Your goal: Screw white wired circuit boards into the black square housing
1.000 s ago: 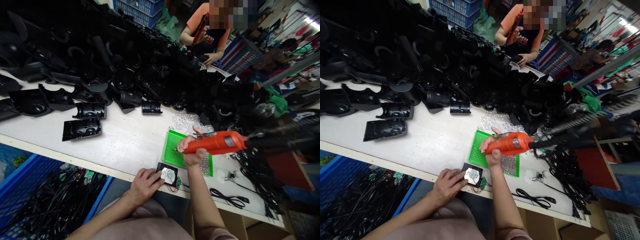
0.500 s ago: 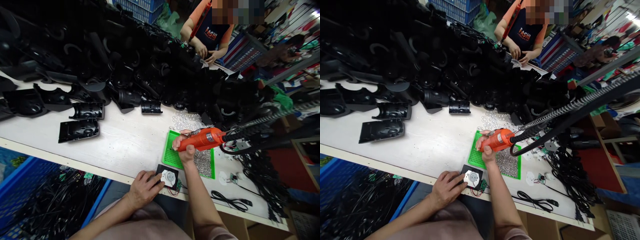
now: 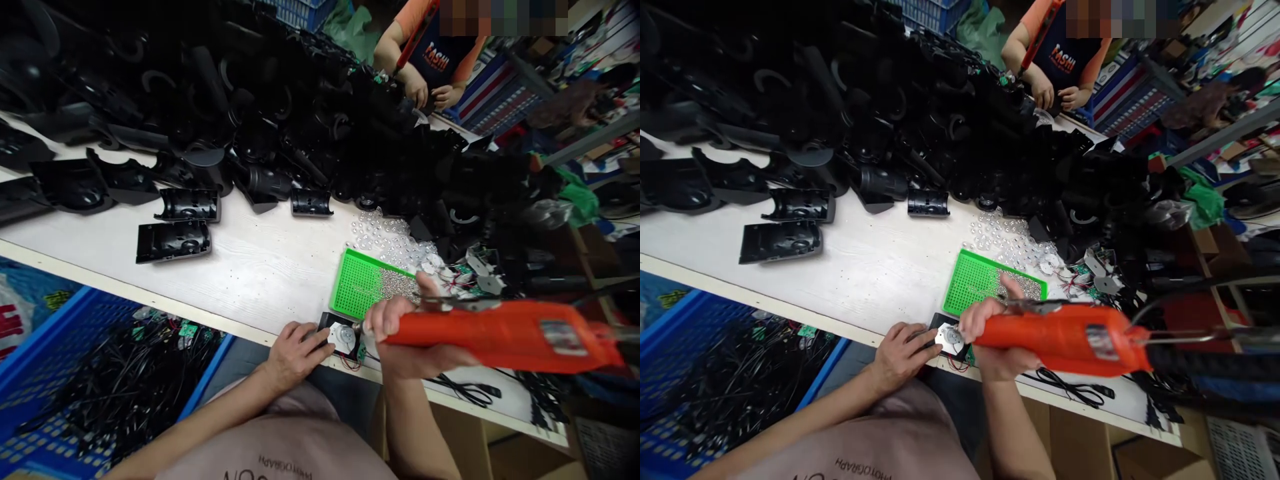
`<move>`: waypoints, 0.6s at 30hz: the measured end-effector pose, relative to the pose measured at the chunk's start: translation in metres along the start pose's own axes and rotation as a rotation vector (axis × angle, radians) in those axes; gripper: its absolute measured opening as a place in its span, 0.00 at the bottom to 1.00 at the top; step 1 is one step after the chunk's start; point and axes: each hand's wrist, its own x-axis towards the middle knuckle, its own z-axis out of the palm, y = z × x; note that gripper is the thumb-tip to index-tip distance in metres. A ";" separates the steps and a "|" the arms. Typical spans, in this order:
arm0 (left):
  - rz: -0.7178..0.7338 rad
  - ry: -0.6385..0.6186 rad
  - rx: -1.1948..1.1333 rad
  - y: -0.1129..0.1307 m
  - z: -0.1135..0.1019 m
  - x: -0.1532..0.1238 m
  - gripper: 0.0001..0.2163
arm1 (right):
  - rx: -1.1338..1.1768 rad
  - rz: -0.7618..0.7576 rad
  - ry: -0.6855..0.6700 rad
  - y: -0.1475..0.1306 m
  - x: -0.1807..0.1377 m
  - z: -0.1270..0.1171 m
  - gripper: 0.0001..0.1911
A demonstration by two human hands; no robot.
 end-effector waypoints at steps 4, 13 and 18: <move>0.014 0.002 0.005 0.000 0.000 0.001 0.08 | -0.008 0.004 0.002 0.015 -0.030 0.004 0.35; 0.019 0.029 0.012 0.000 0.001 0.000 0.09 | -0.052 -0.001 -0.026 0.031 -0.031 0.003 0.32; 0.014 0.009 0.021 0.001 0.002 -0.001 0.09 | -0.044 0.021 -0.047 0.031 -0.034 0.006 0.32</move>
